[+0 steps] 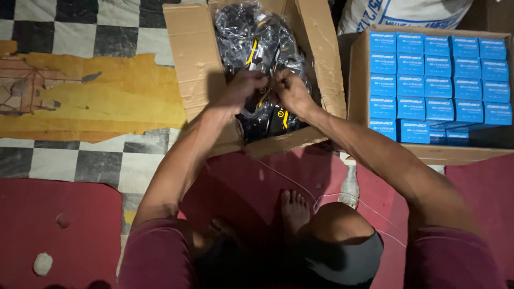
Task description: The person sits on the floor and repeatedly picks up plastic-wrapped bicycle parts from a cardboard box. They secure each bundle with a white zip tie, then move the bundle to a nearby pile of similar items. The person repeats this process for several bundles throughout the clip.
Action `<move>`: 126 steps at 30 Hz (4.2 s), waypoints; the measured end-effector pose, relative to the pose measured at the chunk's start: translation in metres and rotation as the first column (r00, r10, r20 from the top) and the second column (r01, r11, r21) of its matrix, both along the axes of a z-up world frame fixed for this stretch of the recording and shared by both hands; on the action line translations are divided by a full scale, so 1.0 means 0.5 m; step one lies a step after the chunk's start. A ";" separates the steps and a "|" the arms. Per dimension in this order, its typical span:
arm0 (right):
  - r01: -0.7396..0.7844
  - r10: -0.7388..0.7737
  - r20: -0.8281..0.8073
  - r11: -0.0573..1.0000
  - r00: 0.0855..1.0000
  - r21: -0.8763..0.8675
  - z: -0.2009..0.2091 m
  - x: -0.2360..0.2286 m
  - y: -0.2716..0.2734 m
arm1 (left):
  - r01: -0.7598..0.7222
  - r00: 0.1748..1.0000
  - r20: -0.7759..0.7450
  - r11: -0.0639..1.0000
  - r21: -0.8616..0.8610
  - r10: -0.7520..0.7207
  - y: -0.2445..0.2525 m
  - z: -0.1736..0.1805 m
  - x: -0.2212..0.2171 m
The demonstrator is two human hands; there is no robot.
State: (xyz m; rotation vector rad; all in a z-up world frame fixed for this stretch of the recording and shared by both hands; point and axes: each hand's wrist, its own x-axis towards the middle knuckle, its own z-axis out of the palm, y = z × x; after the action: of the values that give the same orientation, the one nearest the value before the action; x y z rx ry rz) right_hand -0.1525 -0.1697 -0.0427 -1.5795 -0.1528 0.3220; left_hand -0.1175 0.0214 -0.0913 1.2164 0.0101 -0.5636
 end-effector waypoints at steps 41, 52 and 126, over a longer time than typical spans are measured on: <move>0.219 -0.218 -0.027 0.976 0.975 0.010 -0.027 -0.028 0.012 | -0.129 0.950 0.312 0.889 0.438 -0.016 0.008 0.026 -0.040; 0.099 -0.083 0.105 0.982 0.991 -0.161 0.011 -0.009 -0.001 | -0.169 0.921 0.388 0.863 0.476 -0.033 0.002 0.040 -0.043; 0.053 0.180 0.352 0.827 0.918 -0.560 0.209 -0.045 -0.122 | -0.479 0.448 0.891 0.821 0.312 -0.078 -0.054 0.183 -0.014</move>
State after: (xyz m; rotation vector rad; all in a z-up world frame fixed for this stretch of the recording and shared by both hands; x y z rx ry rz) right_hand -0.1752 -0.2307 0.0617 -2.2260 -0.4588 0.0937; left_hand -0.1247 -0.0058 0.0003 1.9253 -0.6130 0.4231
